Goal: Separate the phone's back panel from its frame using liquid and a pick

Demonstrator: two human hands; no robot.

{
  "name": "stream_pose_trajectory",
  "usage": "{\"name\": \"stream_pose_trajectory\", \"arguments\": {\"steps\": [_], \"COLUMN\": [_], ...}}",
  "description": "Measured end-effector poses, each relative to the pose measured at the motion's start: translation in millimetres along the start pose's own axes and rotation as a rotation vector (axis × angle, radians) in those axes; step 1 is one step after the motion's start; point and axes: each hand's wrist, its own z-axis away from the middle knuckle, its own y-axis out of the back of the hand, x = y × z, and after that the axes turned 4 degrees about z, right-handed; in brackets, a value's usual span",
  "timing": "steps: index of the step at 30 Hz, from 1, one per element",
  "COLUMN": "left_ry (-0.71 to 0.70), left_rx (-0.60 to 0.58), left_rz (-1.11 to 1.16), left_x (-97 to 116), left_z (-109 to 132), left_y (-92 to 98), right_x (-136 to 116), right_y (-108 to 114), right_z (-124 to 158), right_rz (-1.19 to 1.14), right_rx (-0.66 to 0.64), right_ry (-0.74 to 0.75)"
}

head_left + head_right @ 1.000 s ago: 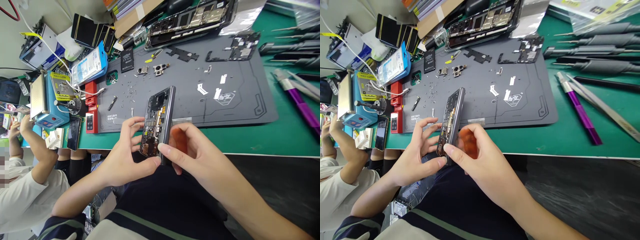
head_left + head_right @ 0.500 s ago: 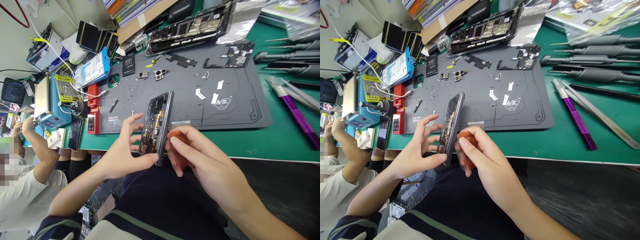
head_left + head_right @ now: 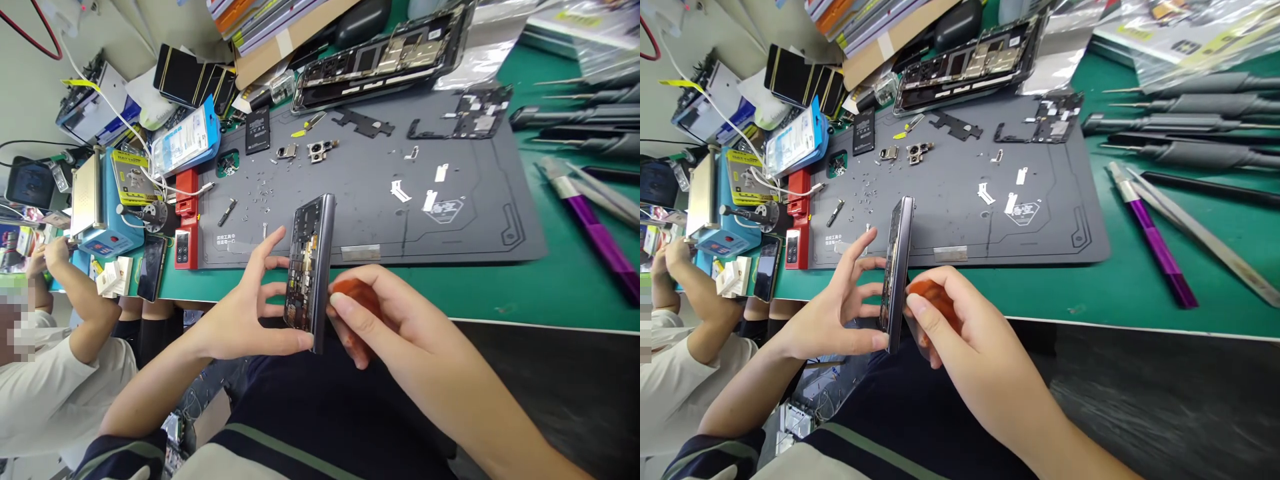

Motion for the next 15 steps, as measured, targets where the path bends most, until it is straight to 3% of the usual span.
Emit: {"name": "stream_pose_trajectory", "arguments": {"steps": [9,15], "left_ry": [0.042,0.02], "left_rx": [-0.002,-0.069], "left_rz": [0.103,0.208], "left_x": [-1.8,-14.0], "left_z": [1.4,2.4], "left_y": [-10.0,-15.3], "right_x": [14.0,16.8], "right_y": [6.8,11.0], "right_z": [14.0,19.9], "right_rz": [0.174,0.189], "right_rx": [-0.053,-0.042], "right_ry": [-0.083,-0.072]}}
